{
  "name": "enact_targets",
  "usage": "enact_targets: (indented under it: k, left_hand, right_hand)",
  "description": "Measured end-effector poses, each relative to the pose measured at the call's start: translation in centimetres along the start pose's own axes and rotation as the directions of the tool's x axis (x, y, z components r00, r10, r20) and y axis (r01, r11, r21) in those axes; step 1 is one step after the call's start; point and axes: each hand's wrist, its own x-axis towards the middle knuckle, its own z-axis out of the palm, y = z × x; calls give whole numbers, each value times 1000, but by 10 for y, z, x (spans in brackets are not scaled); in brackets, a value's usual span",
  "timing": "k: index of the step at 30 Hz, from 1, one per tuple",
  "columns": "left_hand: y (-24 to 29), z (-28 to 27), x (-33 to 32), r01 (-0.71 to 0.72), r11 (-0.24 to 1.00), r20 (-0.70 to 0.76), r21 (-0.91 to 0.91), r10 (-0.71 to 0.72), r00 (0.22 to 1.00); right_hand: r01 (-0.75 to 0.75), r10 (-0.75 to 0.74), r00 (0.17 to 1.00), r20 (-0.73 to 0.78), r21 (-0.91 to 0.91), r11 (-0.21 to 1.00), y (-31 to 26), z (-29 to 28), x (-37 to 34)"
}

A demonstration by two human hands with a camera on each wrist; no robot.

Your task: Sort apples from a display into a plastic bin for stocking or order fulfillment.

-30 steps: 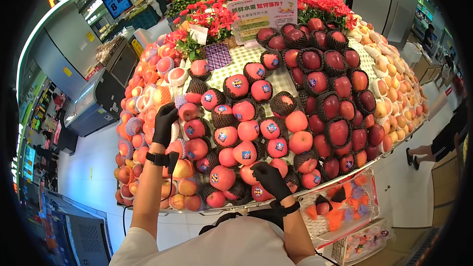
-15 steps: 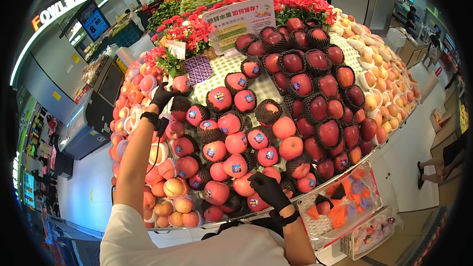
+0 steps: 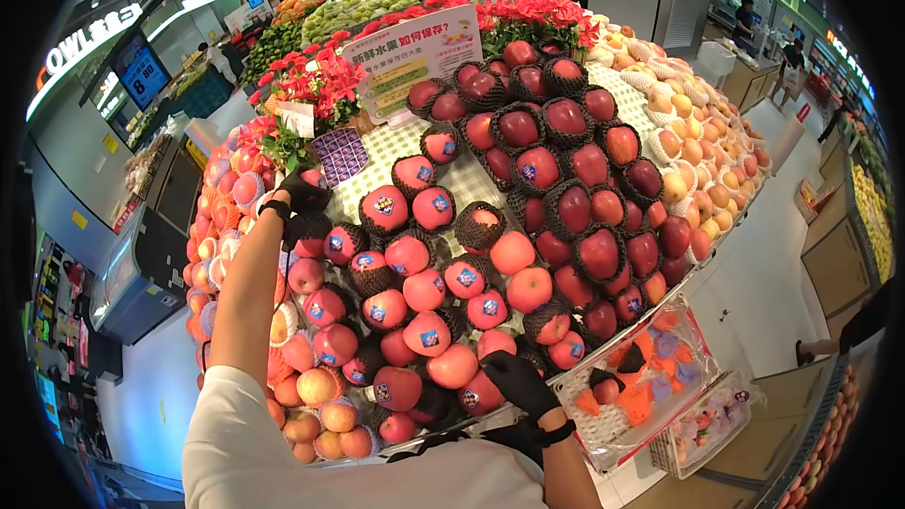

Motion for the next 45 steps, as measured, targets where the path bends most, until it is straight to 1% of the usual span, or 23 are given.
enact_targets:
  k: [1, 4, 7, 8, 9, 12, 14, 15, 16, 18, 19, 22, 26, 28, 32, 34, 36, 37, 39, 41, 42, 43, 45]
  left_hand:
    - [32, 1, -34, 49, 997, -62, 51, -46, 997]
    - [-14, -6, 13, -31, 999, -140, 14, 32, 990]
    - [50, -19, -57, -21, 971, -139, -239, -13, 990]
    - [53, -23, -61, -36, 938, -135, -346, -12, 991]
    - [28, -31, -34, -147, 951, -199, -273, 93, 975]
    - [36, -49, -58, -216, 890, -183, -401, 153, 971]
    - [70, -52, -116, -313, 832, -232, -457, 228, 945]
    - [90, -51, -150, -297, 788, -195, -539, 227, 954]
    - [101, -49, -175, -338, 785, -230, -520, 252, 940]
    - [72, -43, -171, -513, 743, -313, -431, 410, 857]
    - [83, -36, -200, -526, 777, -335, -346, 422, 843]
    - [103, 1, -275, -494, 764, -298, -416, 398, 867]
    - [102, 59, -344, -460, 732, -222, -503, 405, 887]
    - [106, 86, -376, -513, 772, -240, -376, 453, 858]
    - [108, 142, -415, -527, 758, -230, -385, 474, 850]
    - [101, 166, -425, -654, 736, -295, -175, 594, 748]
    - [99, 178, -443, -567, 821, -269, 69, 563, 782]
    - [97, 182, -446, -582, 812, -278, 47, 570, 773]
    - [92, 188, -447, -608, 794, -295, -1, 581, 759]
    - [85, 191, -452, -523, 792, -299, -315, 440, 847]
    - [82, 191, -455, -463, 757, -284, -461, 368, 885]
    - [88, 176, -467, -476, 807, -367, -350, 349, 862]
    - [60, 191, -442, -431, 672, -362, -602, 252, 898]
  right_hand:
    - [12, -13, 1000, -13, -16, 1000, 0, -1, 0]
    - [38, -40, 999, -34, -55, 998, -9, -6, 0]
    - [15, -15, 1000, 0, -52, 999, -18, -11, 4]
    - [29, -30, 1000, -10, -68, 997, -23, -12, 5]
    - [43, -45, 999, -20, -84, 996, -29, -14, 6]
    - [61, -60, 998, 15, -82, 995, -29, -13, 16]
    - [57, -56, 998, 42, -28, 998, -31, -12, 21]
    - [52, -52, 998, 45, 18, 998, -35, -11, 22]
    - [47, -50, 998, 47, 65, 997, -39, -10, 24]
    - [-8, -32, 990, 135, 287, 958, -43, -10, 29]
    - [-44, -29, 983, 181, 390, 920, -45, -11, 31]
    - [12, -81, 981, 175, 363, 932, -59, -8, 34]
    - [47, -157, 970, 184, 493, 869, -92, -1, 30]
    - [65, -208, 961, 185, 579, 813, -116, 3, 29]
    - [248, -306, 948, 88, 399, 883, -127, 18, 26]
    - [257, -323, 943, 77, 445, 858, -128, 28, 26]
    - [232, -324, 942, 81, 540, 809, -123, 39, 31]
    - [315, -374, 927, 34, 474, 822, -111, 47, 35]
    - [282, -333, 942, 38, 447, 849, -87, 53, 43]
    - [215, -261, 964, 52, 426, 879, -87, 49, 38]
    - [121, -182, 981, 66, 527, 841, -89, 47, 35]
    - [88, -192, 978, 87, 660, 746, -96, 43, 30]
    - [-41, -184, 968, 169, 834, 550, -90, 39, 31]
